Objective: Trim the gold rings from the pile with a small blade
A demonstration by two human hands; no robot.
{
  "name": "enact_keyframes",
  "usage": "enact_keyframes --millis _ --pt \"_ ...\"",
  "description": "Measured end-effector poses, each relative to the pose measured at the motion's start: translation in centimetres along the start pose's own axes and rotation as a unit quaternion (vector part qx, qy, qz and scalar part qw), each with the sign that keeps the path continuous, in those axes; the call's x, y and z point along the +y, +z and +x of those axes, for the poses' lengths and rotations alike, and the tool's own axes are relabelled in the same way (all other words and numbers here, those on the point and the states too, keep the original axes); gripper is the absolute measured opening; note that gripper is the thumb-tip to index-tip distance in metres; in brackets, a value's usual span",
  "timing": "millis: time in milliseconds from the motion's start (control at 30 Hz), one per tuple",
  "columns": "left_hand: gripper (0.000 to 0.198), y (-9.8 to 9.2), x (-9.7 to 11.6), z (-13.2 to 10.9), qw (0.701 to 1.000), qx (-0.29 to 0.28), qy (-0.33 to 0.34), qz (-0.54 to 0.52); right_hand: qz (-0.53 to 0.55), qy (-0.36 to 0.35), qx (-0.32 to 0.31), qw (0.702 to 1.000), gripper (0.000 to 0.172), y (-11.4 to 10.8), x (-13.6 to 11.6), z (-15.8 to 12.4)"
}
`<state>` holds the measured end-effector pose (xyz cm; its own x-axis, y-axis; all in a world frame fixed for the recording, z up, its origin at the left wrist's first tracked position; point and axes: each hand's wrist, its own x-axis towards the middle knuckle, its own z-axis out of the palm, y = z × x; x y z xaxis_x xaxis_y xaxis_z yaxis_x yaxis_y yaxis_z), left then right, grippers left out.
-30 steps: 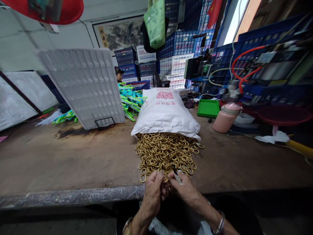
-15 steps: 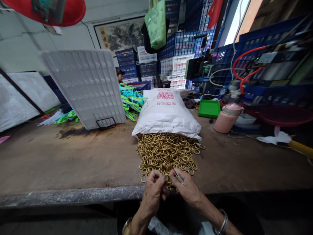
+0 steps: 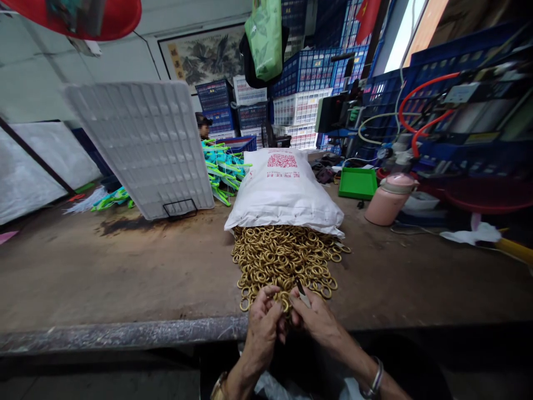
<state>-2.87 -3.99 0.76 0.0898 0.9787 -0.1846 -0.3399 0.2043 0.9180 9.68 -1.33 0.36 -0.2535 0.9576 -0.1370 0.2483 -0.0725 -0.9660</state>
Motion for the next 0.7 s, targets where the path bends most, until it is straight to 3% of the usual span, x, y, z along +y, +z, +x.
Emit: enact_keyframes --millis 233,500,600,700 --pt "0.027 0.22 0.21 -0.41 0.996 -0.052 -0.049 -0.054 0.018 0.041 0.012 0.999 0.026 0.06 0.42 0.17" --pt "0.028 0.78 0.62 -0.39 0.997 0.010 0.002 0.076 0.061 0.056 0.023 0.996 0.027 0.34 0.40 0.19" --pt "0.028 0.84 0.77 -0.55 0.996 -0.002 0.011 0.083 0.058 0.061 0.027 0.996 0.032 0.35 0.65 0.28" --pt "0.028 0.73 0.64 -0.75 0.999 -0.030 -0.030 0.019 0.060 0.044 0.028 0.997 0.033 0.33 1.00 0.40"
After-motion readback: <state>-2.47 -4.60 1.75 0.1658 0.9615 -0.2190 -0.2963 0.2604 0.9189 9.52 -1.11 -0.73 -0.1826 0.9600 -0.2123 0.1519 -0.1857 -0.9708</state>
